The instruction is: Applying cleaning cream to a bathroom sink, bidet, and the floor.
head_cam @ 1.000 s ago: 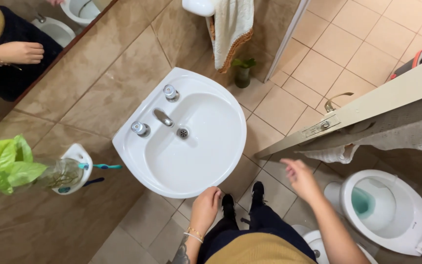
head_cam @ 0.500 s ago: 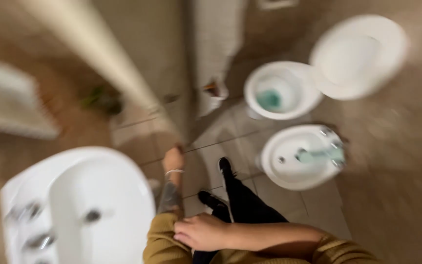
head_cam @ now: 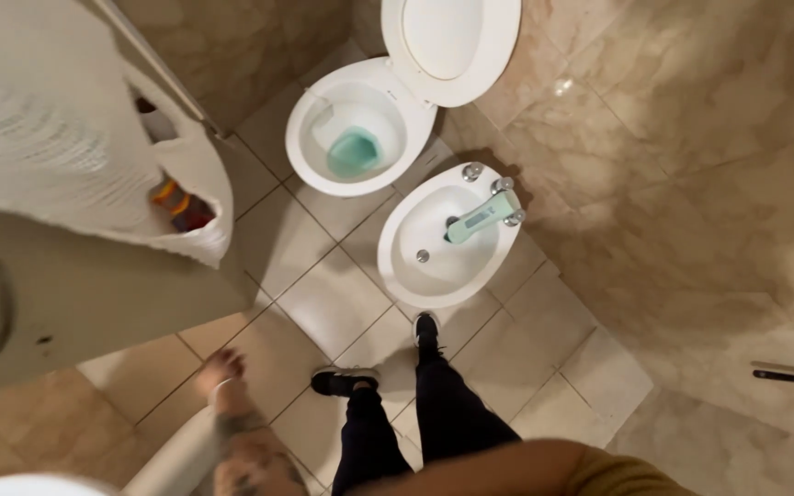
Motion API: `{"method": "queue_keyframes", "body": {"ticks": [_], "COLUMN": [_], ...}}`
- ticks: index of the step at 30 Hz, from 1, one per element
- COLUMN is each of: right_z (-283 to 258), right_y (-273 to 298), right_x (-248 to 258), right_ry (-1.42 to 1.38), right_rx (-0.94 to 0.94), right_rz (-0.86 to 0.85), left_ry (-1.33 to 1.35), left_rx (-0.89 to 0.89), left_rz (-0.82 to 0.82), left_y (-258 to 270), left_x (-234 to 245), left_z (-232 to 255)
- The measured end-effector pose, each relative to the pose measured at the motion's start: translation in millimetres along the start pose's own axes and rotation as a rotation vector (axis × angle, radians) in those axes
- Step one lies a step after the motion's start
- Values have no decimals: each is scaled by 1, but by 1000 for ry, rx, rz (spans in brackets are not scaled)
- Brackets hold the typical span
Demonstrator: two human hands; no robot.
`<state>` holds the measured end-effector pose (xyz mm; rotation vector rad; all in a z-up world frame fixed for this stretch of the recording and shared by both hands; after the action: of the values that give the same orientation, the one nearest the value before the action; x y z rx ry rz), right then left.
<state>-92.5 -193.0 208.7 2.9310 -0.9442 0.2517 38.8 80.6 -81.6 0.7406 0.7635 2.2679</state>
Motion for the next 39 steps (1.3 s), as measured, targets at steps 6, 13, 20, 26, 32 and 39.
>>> {"method": "queue_keyframes", "body": {"ticks": [6,13,20,26,32,39], "right_z": [193,533,659,611,439,337], "right_y": [98,247,304,260,214,300], "right_x": [130,440,630,604,544,513], "right_ry": [-592,-300,1084,945,672,88], "right_rx": [-126,-725,-1071,-1100,-626,-488], "right_rz": [409,915,950,828,844,896], "left_ry": [938,-338,-782,-632,-596,-261], "left_rx": [23,-298,-448,-693,-187,282], "left_rz": [62,-224,-825,-730,-642,-449], "left_y": [34,154,286,303,216,206], "left_x": [3,-173,-343,-382,-429,-454], "left_z": [23,-89,-308,-272,-289,-215]}}
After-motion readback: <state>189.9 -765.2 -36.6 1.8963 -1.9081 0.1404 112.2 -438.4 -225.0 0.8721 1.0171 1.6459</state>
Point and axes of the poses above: each hand's wrist, its own y-axis away from the middle knuckle, its own x-axis out of the back of the hand, z = x × y, the point moved 10 cm from there along -y, towards the middle knuckle, and after that the axes turned 5 degrees about z, right-handed, at the moved point
